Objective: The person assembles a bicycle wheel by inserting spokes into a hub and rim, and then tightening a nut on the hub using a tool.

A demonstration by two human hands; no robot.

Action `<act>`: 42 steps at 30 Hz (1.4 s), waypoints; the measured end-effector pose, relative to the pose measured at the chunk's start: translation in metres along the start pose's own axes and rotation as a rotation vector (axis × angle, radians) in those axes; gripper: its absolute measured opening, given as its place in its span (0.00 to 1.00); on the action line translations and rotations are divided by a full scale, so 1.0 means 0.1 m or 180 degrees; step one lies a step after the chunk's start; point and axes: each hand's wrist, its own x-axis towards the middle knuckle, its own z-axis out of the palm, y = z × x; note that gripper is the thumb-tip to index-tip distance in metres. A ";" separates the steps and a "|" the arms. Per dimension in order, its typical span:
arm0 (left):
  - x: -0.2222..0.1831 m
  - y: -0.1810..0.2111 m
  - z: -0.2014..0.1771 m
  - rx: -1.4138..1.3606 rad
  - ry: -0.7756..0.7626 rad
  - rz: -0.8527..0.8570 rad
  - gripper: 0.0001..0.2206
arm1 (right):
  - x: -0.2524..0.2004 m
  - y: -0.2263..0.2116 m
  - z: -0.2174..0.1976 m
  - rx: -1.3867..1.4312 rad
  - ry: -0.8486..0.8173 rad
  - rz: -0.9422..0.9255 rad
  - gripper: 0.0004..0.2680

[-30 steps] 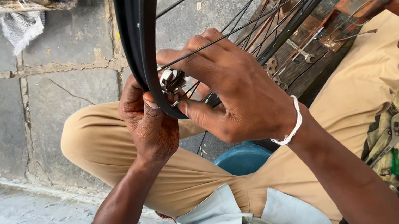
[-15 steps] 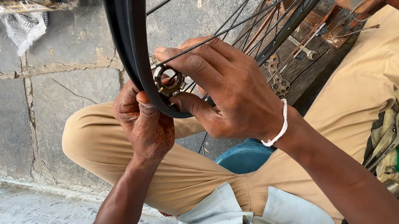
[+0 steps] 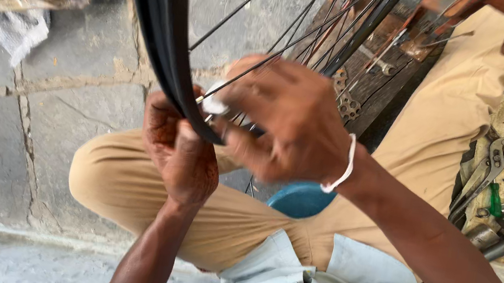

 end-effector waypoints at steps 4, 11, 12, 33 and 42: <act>-0.06 0.02 0.00 -0.0217 -0.0371 0.0154 0.17 | -0.08 -0.06 0.07 -0.0111 0.0163 0.0298 0.06; -0.02 -0.05 -0.01 -0.0442 -0.0347 -0.0245 0.19 | -0.08 -0.12 -0.09 -0.0712 0.0792 0.0480 0.12; -0.01 -0.03 -0.01 -0.0310 -0.0270 -0.0277 0.20 | -0.03 -0.13 -0.14 -0.0776 0.0706 0.0555 0.11; 0.11 0.20 0.11 -0.0434 -0.0510 -0.0156 0.11 | 0.19 -0.05 0.06 -0.1255 -0.0167 -0.0466 0.10; 0.24 0.20 -0.01 -0.0344 -0.0845 -0.0304 0.18 | 0.05 -0.21 0.07 -0.1183 0.0423 -0.0495 0.09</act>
